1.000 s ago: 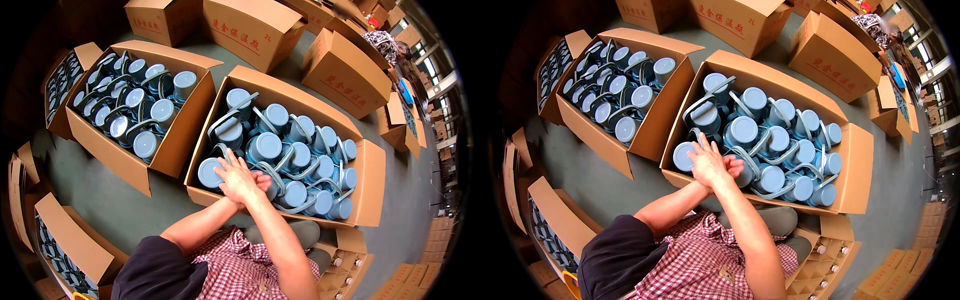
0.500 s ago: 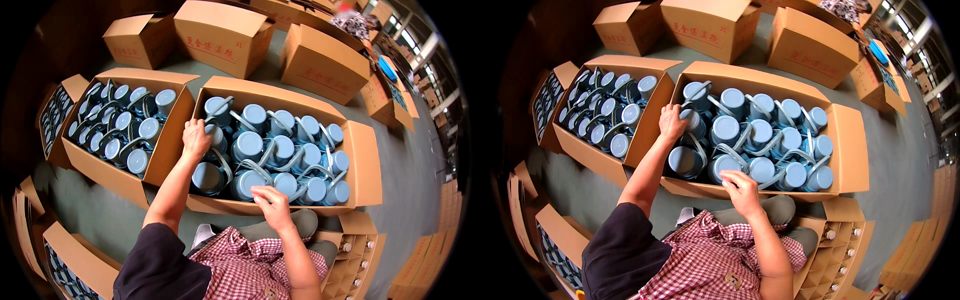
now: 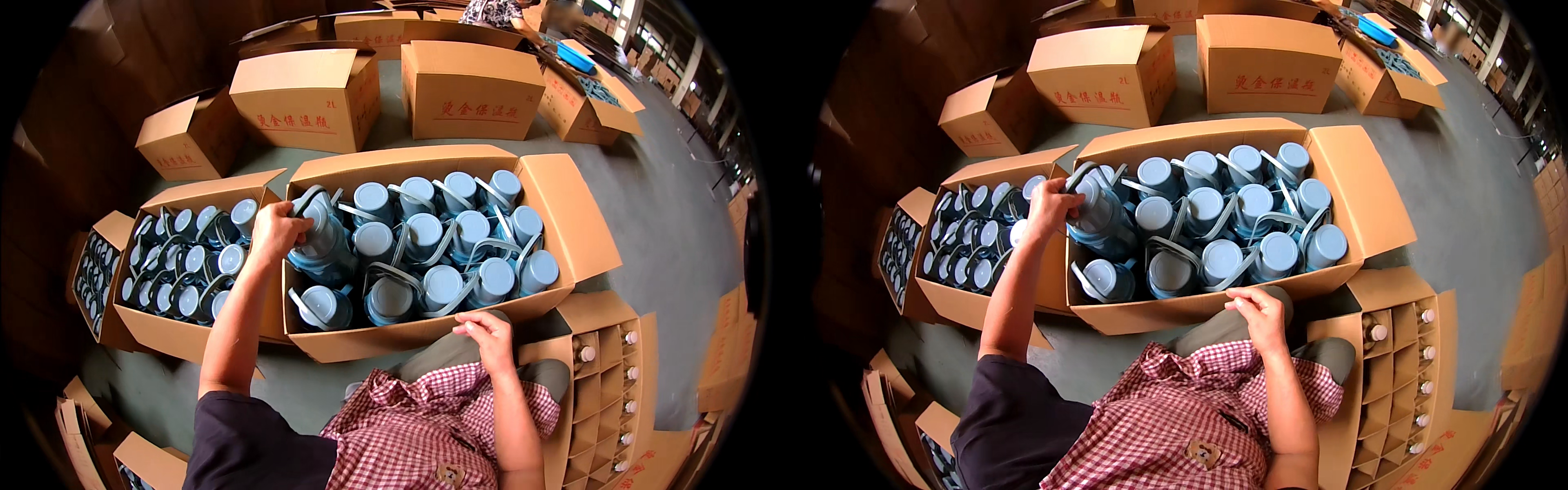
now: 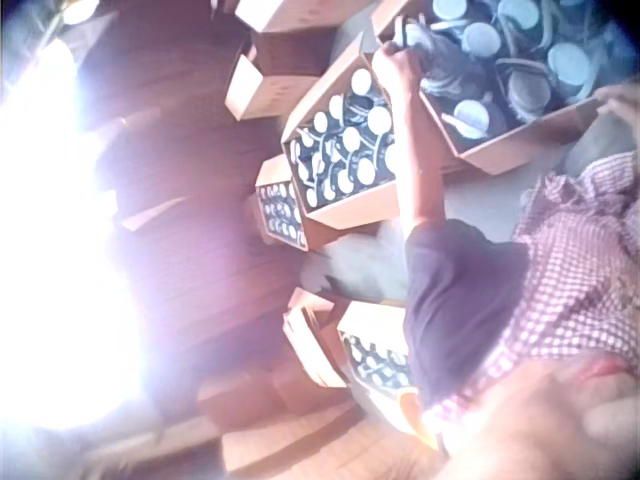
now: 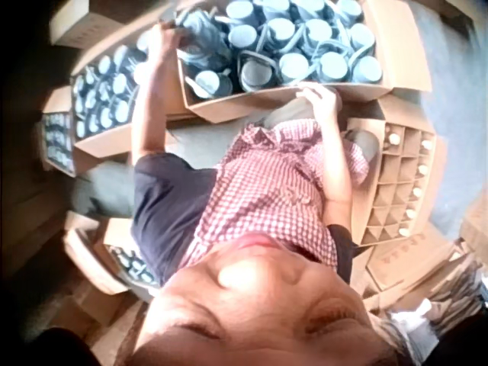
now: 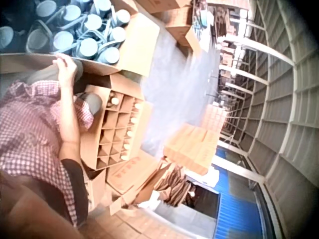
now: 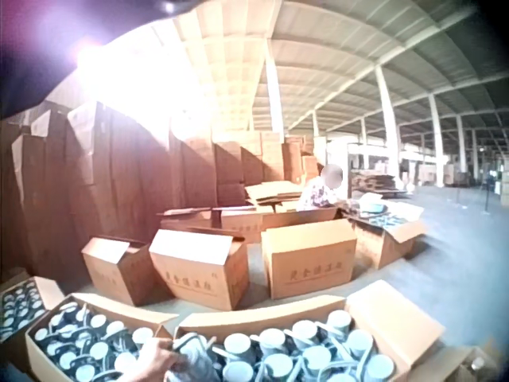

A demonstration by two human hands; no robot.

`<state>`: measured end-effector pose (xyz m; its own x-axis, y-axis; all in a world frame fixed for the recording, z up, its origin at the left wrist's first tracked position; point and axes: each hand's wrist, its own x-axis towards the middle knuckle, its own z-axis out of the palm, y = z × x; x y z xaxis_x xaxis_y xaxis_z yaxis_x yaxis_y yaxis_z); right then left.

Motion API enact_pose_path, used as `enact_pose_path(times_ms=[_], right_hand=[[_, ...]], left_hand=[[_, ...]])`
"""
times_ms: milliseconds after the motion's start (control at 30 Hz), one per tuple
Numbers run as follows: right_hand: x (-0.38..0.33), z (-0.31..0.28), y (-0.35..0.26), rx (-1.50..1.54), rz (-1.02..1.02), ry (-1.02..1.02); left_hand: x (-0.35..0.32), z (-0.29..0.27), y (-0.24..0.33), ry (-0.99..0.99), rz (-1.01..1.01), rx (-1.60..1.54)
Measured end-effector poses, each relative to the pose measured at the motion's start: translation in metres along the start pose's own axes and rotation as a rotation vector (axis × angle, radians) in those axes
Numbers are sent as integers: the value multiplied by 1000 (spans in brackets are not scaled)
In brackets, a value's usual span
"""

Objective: The person assembles blue thermos bottles by inserting a metal liner into the plastic body, screwing on the lid, and attaching a handle. The person then places the completed thermos into a cardboard box filled with similar items.

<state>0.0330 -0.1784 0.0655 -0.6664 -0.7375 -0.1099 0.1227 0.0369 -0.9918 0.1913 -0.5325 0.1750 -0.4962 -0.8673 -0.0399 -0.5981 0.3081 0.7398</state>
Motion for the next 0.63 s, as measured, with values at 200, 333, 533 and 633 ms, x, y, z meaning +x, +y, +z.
enact_pose_path(times_ms=[200, 333, 533, 633], right_hand=[[-11, 15, 19, 70, 17, -61], [-34, 3, 22, 75, -21, -61], [-37, 0, 32, 80, -41, 76], [-30, 7, 35, -8, -99, 84]], left_hand=[[30, 26, -57, -56, -86, 352], [34, 64, -137, -60, -213, 556], [25, 114, -23, 86, 261, 419], [32, 160, 3, -57, 296, 538]])
